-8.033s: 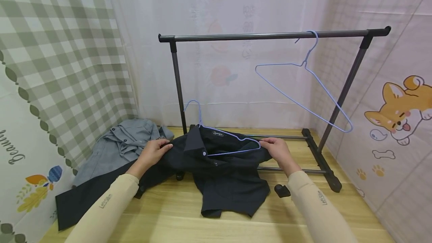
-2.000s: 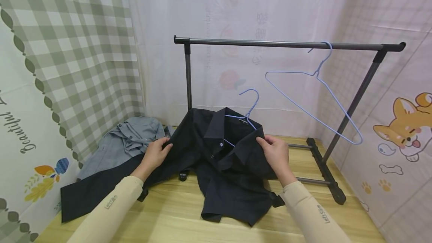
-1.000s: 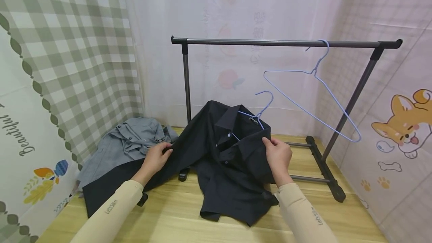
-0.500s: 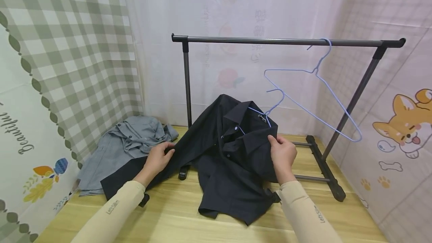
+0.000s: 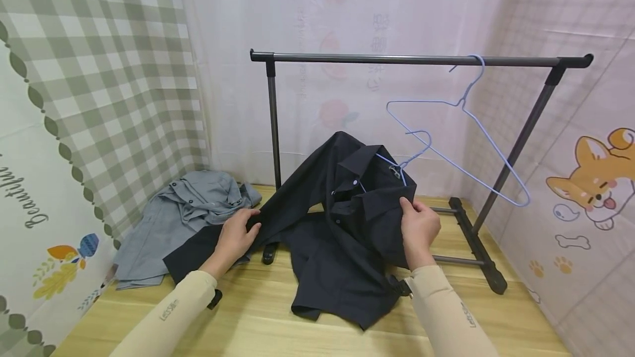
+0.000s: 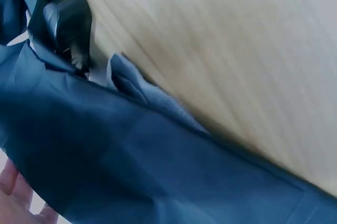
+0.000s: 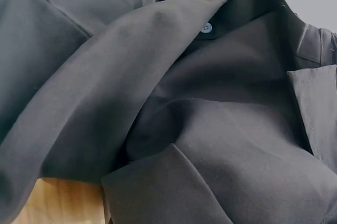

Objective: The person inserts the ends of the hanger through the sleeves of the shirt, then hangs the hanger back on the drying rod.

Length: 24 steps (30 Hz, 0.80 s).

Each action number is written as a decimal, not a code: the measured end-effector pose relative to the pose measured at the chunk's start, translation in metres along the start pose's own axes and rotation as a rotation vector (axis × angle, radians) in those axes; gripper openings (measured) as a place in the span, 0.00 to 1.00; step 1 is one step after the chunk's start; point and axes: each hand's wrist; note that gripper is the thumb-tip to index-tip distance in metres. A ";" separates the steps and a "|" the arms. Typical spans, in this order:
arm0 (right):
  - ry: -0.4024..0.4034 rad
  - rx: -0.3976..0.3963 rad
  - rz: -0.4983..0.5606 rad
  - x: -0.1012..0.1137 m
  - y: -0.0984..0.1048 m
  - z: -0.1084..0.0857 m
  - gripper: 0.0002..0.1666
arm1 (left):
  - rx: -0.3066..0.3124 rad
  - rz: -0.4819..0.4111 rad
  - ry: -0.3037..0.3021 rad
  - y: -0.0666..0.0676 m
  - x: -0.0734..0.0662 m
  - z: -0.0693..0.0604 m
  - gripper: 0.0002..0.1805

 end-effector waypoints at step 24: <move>-0.005 -0.076 0.060 -0.007 0.003 -0.004 0.28 | 0.114 0.019 0.073 -0.018 -0.014 -0.007 0.21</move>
Point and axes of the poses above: each hand's wrist, its own z-axis towards the middle knuckle, its own y-axis out of the back of the hand, x = y × z, and after that the axes turned 12 degrees about x, right-handed
